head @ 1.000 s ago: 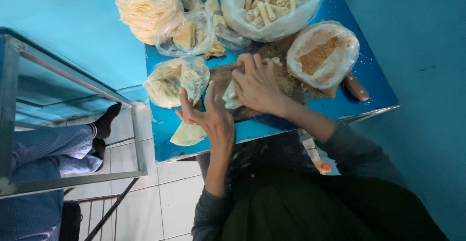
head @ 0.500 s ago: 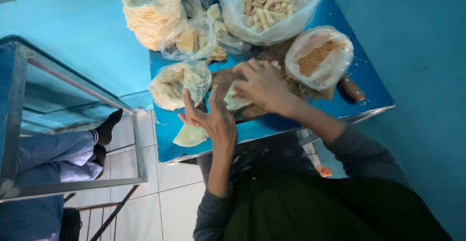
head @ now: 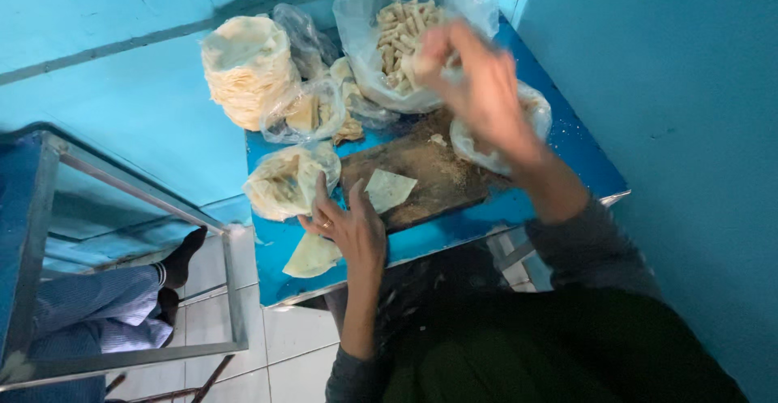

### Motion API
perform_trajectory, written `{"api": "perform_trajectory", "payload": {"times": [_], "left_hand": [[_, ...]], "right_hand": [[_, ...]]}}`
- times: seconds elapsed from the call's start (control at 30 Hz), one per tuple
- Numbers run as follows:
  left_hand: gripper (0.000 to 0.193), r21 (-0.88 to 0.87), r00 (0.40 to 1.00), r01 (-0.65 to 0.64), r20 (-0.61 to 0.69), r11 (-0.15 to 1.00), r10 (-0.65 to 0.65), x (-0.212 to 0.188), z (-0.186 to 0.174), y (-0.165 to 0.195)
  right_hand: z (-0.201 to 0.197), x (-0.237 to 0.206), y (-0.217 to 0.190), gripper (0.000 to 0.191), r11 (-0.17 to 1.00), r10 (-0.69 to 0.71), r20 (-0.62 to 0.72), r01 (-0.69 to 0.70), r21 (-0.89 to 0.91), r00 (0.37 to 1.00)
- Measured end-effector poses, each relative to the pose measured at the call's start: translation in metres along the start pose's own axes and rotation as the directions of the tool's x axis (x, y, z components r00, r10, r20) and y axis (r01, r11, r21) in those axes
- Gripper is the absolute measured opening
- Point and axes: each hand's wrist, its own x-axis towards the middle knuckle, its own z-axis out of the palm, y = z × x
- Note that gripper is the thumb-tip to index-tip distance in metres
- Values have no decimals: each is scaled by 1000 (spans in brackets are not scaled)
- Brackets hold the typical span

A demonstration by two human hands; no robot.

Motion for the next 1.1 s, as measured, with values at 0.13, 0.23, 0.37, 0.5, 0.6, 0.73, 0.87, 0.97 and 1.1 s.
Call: {"api": "perform_trajectory", "payload": {"times": [0.13,0.23,0.37,0.5,0.6,0.73,0.87,0.97,1.1], "left_hand": [[25,-3,1000,5,22,1000,-5,1,-2,-1],[22,10,1000,31,-4,999,-31,1,-8,-1],[15,26,996,81,27,996,-82,-6,-25,-2],[20,93,991,98,84,991,-106,-8,-26,3],[18,87,992,106,59,991,-111,-10,-22,8],[18,69,990,125,58,990,-129,-12,-22,9],[16,54,989,123,72,991,-127,-13,-26,4],[15,59,988,134,71,989,-138,-12,-23,2],[14,77,984,141,94,987,-148,-14,-19,3]], "right_hand": [[1,41,41,55,940,65,134,-16,-340,989],[-23,28,47,38,975,32,51,-20,-221,998],[-74,-35,37,13,869,224,183,-112,-481,957],[-58,-71,42,18,814,190,443,112,-570,876],[-37,-83,53,25,953,29,448,110,-282,894],[-22,-89,63,30,951,227,586,-49,-304,778],[-21,-91,69,34,899,182,662,150,-412,727],[-22,-93,74,41,958,40,659,159,-240,751],[-14,-101,78,37,913,254,699,72,-402,669]]}}
